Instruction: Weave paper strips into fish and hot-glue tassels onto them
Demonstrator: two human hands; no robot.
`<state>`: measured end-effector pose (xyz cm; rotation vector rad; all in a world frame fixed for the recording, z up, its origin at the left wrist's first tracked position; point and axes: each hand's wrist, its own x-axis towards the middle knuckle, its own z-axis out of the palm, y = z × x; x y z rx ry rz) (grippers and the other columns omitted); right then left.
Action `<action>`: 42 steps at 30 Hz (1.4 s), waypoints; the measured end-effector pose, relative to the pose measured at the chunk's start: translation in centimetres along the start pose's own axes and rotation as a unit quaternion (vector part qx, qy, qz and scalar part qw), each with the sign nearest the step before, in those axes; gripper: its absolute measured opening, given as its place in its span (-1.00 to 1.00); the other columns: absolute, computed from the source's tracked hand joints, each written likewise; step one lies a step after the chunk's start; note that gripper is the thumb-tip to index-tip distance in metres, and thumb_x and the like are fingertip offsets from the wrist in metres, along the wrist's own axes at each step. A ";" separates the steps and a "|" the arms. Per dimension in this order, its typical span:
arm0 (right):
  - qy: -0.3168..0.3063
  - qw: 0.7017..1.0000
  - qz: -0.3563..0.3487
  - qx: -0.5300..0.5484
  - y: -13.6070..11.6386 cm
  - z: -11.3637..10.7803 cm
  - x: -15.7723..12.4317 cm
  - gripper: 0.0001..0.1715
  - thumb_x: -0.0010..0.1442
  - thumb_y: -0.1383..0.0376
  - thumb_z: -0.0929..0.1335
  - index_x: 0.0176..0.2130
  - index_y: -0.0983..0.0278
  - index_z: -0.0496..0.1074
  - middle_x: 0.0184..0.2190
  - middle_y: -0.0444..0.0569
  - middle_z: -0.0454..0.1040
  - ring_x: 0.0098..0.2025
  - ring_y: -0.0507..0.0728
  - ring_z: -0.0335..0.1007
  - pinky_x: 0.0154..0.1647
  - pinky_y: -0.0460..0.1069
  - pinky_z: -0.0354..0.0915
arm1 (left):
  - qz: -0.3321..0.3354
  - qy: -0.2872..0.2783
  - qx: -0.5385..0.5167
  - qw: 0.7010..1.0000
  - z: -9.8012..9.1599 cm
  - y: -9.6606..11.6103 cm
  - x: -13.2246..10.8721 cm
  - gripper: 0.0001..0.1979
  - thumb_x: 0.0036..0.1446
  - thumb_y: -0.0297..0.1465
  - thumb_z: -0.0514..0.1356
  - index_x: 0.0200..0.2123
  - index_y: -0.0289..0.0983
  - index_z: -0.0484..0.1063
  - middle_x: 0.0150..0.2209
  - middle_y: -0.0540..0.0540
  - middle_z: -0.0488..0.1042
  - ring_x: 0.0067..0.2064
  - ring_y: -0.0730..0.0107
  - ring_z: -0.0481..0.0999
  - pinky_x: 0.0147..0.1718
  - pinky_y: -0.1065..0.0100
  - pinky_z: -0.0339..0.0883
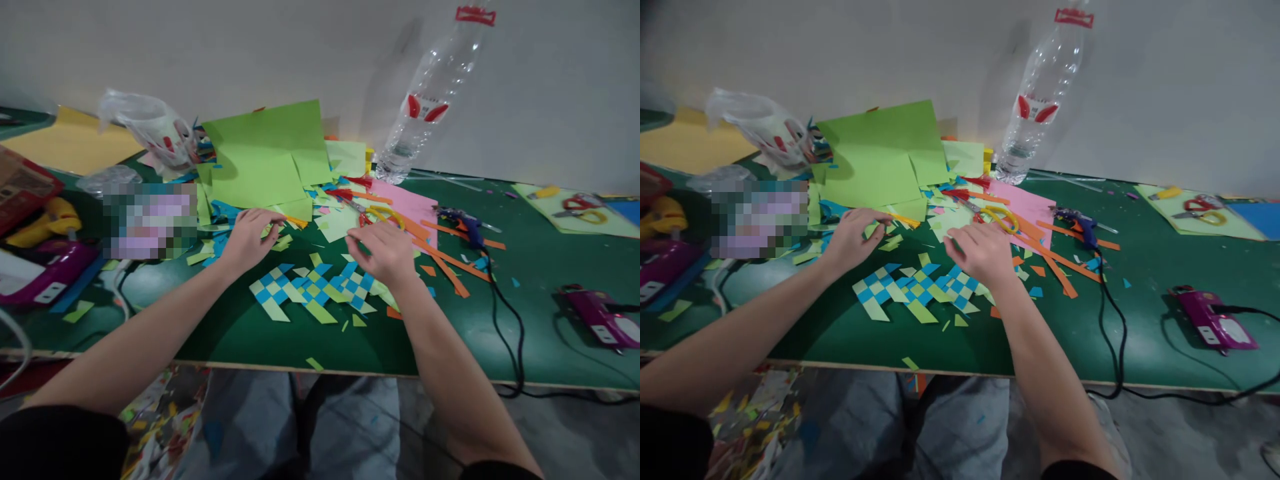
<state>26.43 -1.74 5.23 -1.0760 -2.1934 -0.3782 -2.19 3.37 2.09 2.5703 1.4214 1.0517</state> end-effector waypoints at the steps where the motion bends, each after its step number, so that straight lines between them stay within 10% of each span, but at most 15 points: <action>1: 0.025 0.999 0.024 -0.020 0.5 -0.6 -0.1 -0.78 0.31 0.21 0.28 -0.27 0.16 0.50 -0.38 -0.02 0.57 -0.32 0.17 0.49 -0.29 0.10 0.36 | 0.012 0.004 0.008 1.000 -0.1 0.1 -0.1 -0.77 0.27 -0.40 0.05 -0.11 -0.18 0.48 -0.14 -0.10 0.59 -0.04 0.17 0.52 0.01 0.12 0.25; 7: 0.179 0.918 0.284 -0.208 7.1 -3.7 -2.6 -0.62 0.33 0.21 0.13 -0.09 0.26 0.44 -0.25 0.08 0.50 -0.09 0.27 0.38 0.04 0.24 0.19 | 0.061 0.016 0.056 0.996 -2.1 -0.4 -1.3 -0.82 0.23 -0.45 0.10 -0.22 -0.13 0.50 -0.11 -0.05 0.58 -0.03 0.20 0.51 0.07 0.08 0.20; 13: 0.105 0.791 0.545 -0.259 15.5 -3.7 -7.6 -0.48 0.05 0.20 0.39 -0.01 0.33 0.30 0.08 0.38 0.34 0.16 0.42 0.10 0.20 0.31 -0.13 | 0.048 0.043 0.087 0.994 -3.3 -1.8 -1.8 -0.83 0.25 -0.46 0.10 -0.28 -0.19 0.50 -0.17 -0.04 0.58 -0.10 0.25 0.50 -0.01 0.10 0.28; 23: 0.057 0.774 0.572 -0.266 20.0 -1.9 -10.8 -0.55 -0.03 -0.01 0.45 -0.36 0.26 0.32 -0.07 0.50 0.34 0.06 0.46 0.08 0.11 0.44 -0.22 | 0.034 0.020 0.064 0.997 -3.0 -1.5 -1.5 -0.82 0.27 -0.41 0.08 -0.29 -0.16 0.49 -0.17 -0.05 0.58 -0.11 0.23 0.50 -0.05 0.13 0.28; 31: 0.052 0.777 0.564 -0.275 20.7 -1.9 -11.6 -0.81 0.04 0.33 0.31 -0.52 0.20 0.17 -0.22 0.33 0.38 -0.05 0.34 0.17 0.02 0.36 -0.08 | 0.019 0.001 0.039 0.999 -2.8 -1.0 -1.6 -0.83 0.23 -0.37 0.08 -0.31 -0.12 0.48 -0.18 -0.06 0.59 -0.12 0.18 0.52 -0.06 0.09 0.31; 42: 0.092 0.789 0.542 -0.274 19.2 -3.2 -10.0 -0.82 0.11 0.40 0.23 -0.23 0.28 0.33 -0.21 0.27 0.41 -0.13 0.29 0.31 0.04 0.25 -0.03 | 0.029 0.009 0.023 0.999 -3.2 -1.4 -1.6 -0.85 0.24 -0.37 0.10 -0.28 -0.12 0.49 -0.17 -0.06 0.57 -0.11 0.22 0.52 -0.03 0.11 0.35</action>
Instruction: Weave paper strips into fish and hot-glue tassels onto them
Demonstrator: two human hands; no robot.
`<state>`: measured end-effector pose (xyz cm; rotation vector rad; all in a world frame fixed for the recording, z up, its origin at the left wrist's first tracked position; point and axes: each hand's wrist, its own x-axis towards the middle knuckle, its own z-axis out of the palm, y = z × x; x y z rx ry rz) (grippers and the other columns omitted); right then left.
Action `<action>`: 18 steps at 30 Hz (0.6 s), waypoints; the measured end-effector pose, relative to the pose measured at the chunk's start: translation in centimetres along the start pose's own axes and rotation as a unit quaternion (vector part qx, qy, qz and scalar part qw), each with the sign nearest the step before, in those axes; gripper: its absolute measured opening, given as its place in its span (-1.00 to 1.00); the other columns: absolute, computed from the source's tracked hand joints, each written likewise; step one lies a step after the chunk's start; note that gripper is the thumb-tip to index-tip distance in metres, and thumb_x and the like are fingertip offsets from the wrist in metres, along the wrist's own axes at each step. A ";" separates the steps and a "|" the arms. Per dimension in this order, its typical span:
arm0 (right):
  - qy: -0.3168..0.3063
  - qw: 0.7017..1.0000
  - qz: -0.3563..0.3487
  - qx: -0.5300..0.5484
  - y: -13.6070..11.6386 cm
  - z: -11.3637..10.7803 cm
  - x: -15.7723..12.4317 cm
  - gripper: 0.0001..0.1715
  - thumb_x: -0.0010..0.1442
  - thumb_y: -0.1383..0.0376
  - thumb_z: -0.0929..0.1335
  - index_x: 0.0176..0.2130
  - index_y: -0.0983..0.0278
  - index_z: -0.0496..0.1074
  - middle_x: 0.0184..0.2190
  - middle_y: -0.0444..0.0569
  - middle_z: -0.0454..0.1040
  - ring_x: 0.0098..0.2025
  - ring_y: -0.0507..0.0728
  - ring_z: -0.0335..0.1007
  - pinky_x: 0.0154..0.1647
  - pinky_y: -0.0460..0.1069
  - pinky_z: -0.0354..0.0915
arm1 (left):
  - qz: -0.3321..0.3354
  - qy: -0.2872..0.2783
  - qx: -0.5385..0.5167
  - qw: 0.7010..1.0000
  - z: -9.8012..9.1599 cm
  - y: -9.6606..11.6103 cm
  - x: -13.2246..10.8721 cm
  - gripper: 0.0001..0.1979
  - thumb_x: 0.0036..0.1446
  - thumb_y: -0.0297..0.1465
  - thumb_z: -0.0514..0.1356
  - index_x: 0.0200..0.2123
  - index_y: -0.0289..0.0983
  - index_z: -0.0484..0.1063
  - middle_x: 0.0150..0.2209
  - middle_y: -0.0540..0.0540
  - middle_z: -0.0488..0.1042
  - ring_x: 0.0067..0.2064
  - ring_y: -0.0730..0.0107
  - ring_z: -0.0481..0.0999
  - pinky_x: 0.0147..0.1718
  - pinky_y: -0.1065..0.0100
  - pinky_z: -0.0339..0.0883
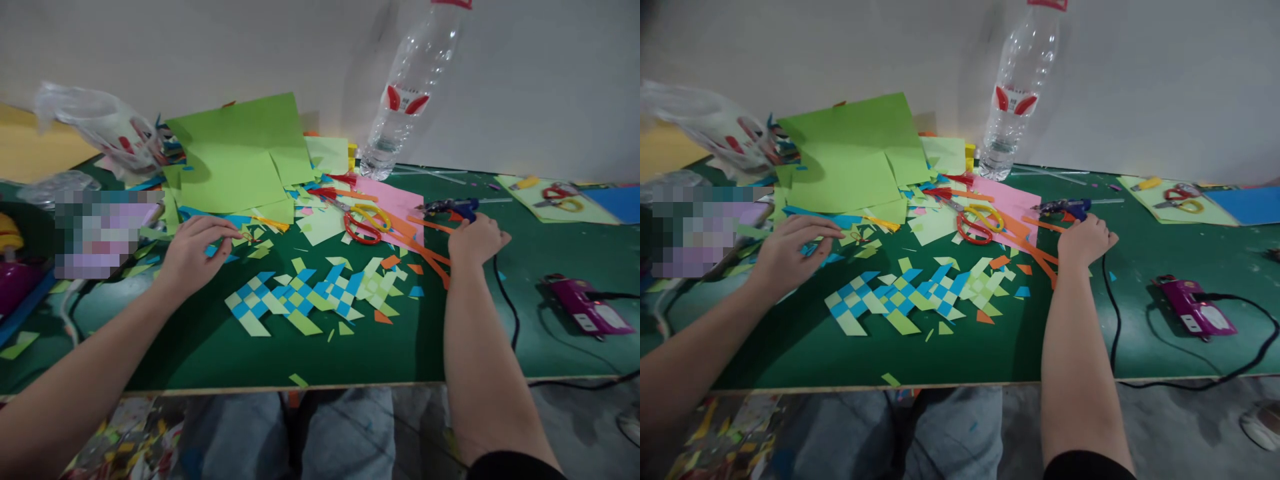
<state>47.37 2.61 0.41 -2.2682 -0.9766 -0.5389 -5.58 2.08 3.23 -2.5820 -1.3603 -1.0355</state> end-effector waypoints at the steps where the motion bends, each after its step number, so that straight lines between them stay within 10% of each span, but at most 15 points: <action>1: 0.003 1.000 -0.001 0.004 -0.3 -0.2 -0.1 -0.76 0.12 0.40 0.22 -0.17 0.29 0.33 -0.19 0.28 0.41 -0.12 0.29 0.33 0.04 0.24 -0.02 | -0.001 0.000 -0.001 1.000 0.0 0.0 0.0 -0.85 0.23 -0.38 0.11 -0.29 -0.12 0.49 -0.17 -0.06 0.57 -0.12 0.21 0.52 -0.03 0.10 0.35; 18: -0.031 0.996 -0.074 0.033 -6.1 -4.2 -2.2 -0.35 -0.07 0.09 0.51 -0.07 0.31 0.30 -0.02 0.35 0.38 -0.03 0.41 0.34 -0.01 0.25 0.16 | -0.003 -0.005 0.006 1.000 0.2 -1.4 0.2 -0.82 0.26 -0.40 0.08 -0.26 -0.21 0.50 -0.16 -0.10 0.57 -0.11 0.24 0.50 -0.04 0.13 0.33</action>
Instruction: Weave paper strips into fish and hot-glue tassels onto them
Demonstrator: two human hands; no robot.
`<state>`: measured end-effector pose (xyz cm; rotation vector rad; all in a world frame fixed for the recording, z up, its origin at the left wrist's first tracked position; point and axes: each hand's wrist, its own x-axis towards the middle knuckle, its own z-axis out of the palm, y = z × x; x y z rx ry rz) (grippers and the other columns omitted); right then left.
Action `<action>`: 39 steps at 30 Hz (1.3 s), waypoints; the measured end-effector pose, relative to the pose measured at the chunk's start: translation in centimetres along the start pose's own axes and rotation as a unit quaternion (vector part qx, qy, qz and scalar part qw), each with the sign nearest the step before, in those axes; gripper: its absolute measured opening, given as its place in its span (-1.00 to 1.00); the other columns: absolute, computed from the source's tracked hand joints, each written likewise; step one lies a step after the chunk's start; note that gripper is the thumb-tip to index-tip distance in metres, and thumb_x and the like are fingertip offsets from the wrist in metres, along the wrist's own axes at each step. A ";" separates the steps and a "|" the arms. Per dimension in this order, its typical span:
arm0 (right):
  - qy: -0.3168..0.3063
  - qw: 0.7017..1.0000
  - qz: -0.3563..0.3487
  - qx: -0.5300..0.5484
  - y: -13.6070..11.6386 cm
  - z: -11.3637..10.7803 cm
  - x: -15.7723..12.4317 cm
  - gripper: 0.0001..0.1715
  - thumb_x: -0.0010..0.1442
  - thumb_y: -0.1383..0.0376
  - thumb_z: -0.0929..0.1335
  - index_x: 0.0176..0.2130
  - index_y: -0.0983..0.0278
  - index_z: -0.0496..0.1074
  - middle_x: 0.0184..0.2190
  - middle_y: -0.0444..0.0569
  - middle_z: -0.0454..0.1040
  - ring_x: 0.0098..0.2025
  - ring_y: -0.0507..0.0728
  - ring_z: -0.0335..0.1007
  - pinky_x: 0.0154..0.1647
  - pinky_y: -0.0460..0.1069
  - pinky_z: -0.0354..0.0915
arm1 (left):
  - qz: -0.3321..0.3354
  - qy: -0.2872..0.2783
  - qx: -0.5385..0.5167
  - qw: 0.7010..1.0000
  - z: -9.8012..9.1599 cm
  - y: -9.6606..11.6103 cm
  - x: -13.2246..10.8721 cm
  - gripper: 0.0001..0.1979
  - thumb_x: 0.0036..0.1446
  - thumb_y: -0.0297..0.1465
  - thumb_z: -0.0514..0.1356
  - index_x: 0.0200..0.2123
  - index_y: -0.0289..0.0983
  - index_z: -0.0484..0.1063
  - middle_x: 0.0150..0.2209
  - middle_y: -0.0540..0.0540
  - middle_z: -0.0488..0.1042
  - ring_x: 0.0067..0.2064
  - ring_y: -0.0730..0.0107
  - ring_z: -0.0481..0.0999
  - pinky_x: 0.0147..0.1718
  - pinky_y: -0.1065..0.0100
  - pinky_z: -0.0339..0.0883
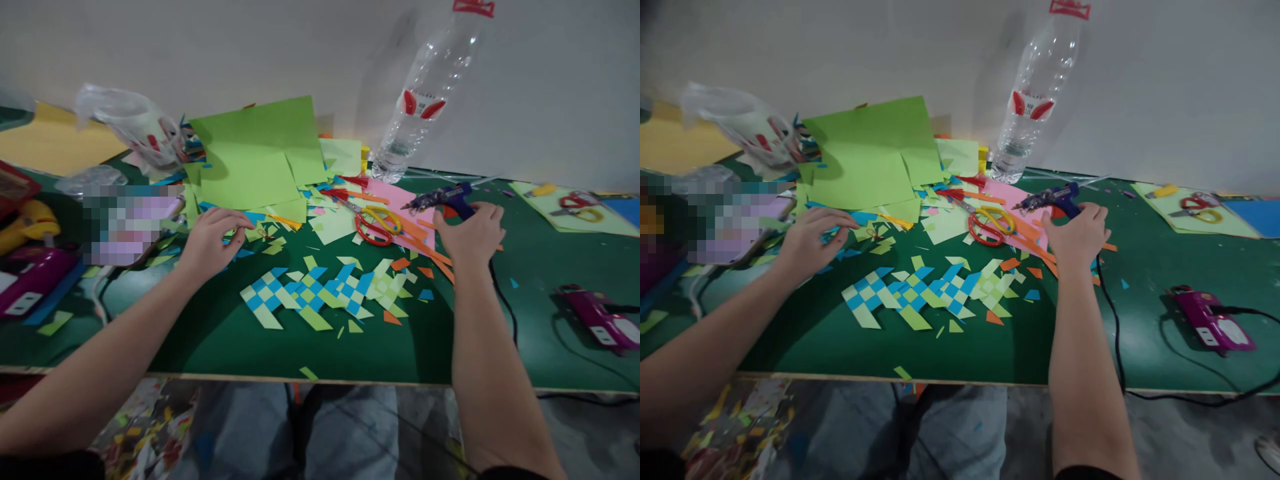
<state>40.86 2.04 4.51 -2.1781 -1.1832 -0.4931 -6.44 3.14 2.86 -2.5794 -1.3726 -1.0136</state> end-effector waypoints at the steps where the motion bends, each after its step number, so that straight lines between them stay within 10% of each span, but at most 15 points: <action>1: -0.007 1.000 -0.007 -0.003 -0.5 -0.2 -0.2 -0.37 -0.09 0.13 0.51 -0.08 0.31 0.30 -0.02 0.34 0.39 -0.04 0.40 0.35 -0.02 0.25 0.17 | -0.003 0.002 0.001 1.000 -0.1 -0.1 0.0 -0.82 0.26 -0.40 0.08 -0.26 -0.22 0.50 -0.16 -0.10 0.58 -0.12 0.24 0.50 -0.04 0.13 0.33; 15: -0.035 0.940 -0.338 0.019 -10.0 -4.8 -9.5 -0.41 0.30 0.00 0.21 0.07 0.41 0.33 -0.15 0.20 0.50 -0.17 0.26 0.45 -0.36 0.02 0.24 | -0.102 0.015 0.017 0.995 1.1 -1.9 0.5 -0.78 0.21 -0.43 0.06 -0.29 -0.21 0.53 -0.26 -0.08 0.57 -0.14 0.21 0.50 -0.08 0.21 0.31; 25: -0.108 0.934 -0.339 0.011 -15.2 -6.0 -11.7 -0.40 0.21 0.12 0.27 0.09 0.48 0.29 -0.10 0.24 0.47 -0.14 0.29 0.42 -0.39 0.03 0.25 | -0.215 0.078 -0.036 0.973 1.3 -3.6 0.8 -0.76 0.13 -0.48 0.08 -0.24 -0.24 0.54 -0.39 -0.03 0.52 -0.40 0.40 0.43 -0.36 0.38 0.30; 39: -0.064 0.904 -0.420 0.057 -13.4 -3.3 -13.4 -0.43 0.29 0.17 0.22 0.15 0.49 0.24 -0.09 0.28 0.45 -0.07 0.30 0.38 -0.11 0.14 0.31 | -0.110 0.050 -0.004 0.993 -0.8 -2.3 0.3 -0.79 0.25 -0.40 0.10 -0.13 -0.24 0.51 -0.30 -0.06 0.54 -0.27 0.34 0.50 -0.18 0.31 0.35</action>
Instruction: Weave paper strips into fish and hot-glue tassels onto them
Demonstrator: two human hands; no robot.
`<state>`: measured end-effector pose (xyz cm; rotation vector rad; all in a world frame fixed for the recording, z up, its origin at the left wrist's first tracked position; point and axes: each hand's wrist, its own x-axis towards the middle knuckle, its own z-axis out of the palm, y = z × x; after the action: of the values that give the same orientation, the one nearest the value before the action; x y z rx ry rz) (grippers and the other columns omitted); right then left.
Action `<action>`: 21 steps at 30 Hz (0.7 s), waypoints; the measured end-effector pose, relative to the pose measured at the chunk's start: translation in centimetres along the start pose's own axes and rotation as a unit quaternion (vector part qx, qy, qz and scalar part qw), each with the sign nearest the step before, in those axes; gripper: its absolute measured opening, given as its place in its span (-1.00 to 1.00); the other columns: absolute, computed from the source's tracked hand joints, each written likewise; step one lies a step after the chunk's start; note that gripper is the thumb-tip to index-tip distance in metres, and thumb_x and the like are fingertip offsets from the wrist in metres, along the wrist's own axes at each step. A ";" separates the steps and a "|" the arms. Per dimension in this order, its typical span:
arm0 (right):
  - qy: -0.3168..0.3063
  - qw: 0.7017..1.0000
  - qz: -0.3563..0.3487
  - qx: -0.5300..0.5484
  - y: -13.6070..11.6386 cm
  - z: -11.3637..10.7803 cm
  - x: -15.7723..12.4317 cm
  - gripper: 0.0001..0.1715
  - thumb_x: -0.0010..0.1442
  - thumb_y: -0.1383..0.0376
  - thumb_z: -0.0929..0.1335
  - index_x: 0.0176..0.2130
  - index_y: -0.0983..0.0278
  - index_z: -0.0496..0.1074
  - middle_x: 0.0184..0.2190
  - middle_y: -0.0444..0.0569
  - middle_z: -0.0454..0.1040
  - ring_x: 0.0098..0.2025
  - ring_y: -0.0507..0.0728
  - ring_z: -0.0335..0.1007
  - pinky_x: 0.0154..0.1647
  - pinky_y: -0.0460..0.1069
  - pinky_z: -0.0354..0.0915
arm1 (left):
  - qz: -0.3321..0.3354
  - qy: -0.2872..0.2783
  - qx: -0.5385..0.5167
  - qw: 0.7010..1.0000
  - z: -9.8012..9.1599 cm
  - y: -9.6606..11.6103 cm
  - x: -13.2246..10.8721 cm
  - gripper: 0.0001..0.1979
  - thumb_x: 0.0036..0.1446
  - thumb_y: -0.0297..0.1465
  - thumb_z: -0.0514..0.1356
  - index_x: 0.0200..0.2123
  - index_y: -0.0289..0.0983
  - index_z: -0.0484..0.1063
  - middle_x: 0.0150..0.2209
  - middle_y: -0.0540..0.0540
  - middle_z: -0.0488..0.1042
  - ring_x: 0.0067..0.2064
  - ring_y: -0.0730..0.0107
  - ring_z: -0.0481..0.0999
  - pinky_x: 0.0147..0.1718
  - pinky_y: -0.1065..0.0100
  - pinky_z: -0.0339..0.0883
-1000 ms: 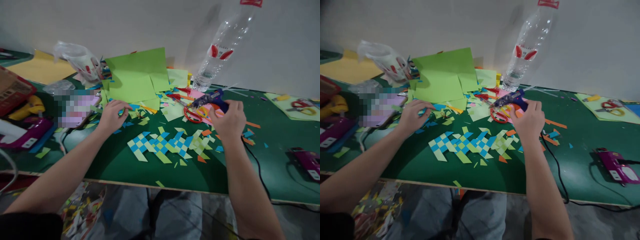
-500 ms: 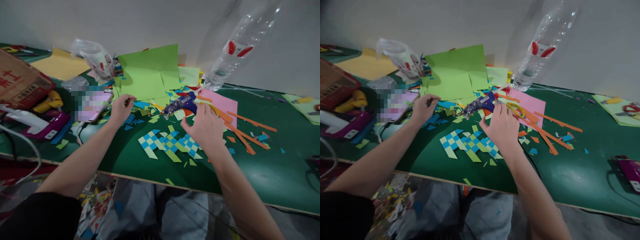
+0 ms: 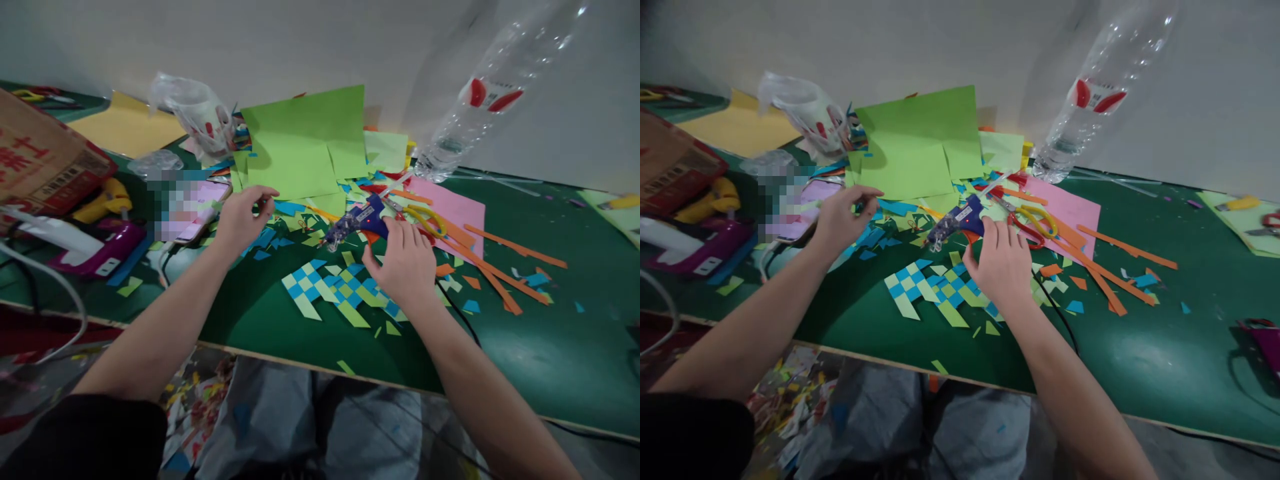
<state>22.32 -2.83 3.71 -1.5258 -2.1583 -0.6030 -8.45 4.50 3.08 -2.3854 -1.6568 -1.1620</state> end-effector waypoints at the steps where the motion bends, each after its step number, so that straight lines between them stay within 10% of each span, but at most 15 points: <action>1: 0.002 1.000 0.007 0.003 0.2 0.1 0.0 -0.43 0.28 0.17 0.22 0.15 0.49 0.24 -0.09 0.29 0.44 -0.07 0.31 0.38 -0.10 0.15 0.31 | 0.022 -0.028 0.011 0.999 0.1 0.0 -0.1 -0.80 0.27 -0.38 0.11 -0.13 -0.24 0.51 -0.28 -0.08 0.55 -0.23 0.30 0.51 -0.14 0.27 0.33; 8: 0.024 1.000 -0.003 0.005 0.5 -0.2 -0.1 -0.44 0.26 0.18 0.23 0.13 0.49 0.26 -0.12 0.26 0.45 -0.08 0.31 0.38 -0.10 0.16 0.32 | 0.118 -0.212 0.079 0.967 1.5 0.6 -0.5 -0.71 0.34 -0.36 0.05 0.02 -0.14 0.50 0.09 -0.14 0.47 0.12 0.03 0.35 0.03 0.05 0.17; 21: 0.020 1.000 -0.006 0.018 0.4 -0.4 -0.2 -0.43 0.25 0.18 0.24 0.14 0.45 0.26 -0.12 0.24 0.45 -0.08 0.30 0.37 -0.09 0.15 0.31 | 0.112 -0.179 0.043 0.977 1.8 0.1 -0.2 -0.82 0.32 -0.33 0.10 -0.24 -0.17 0.50 -0.11 -0.10 0.57 -0.02 0.13 0.44 0.04 0.08 0.12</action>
<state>22.77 -3.08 3.98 -1.4708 -2.1399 -0.5907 -7.36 5.00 1.69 -2.7574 -1.4246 -0.6412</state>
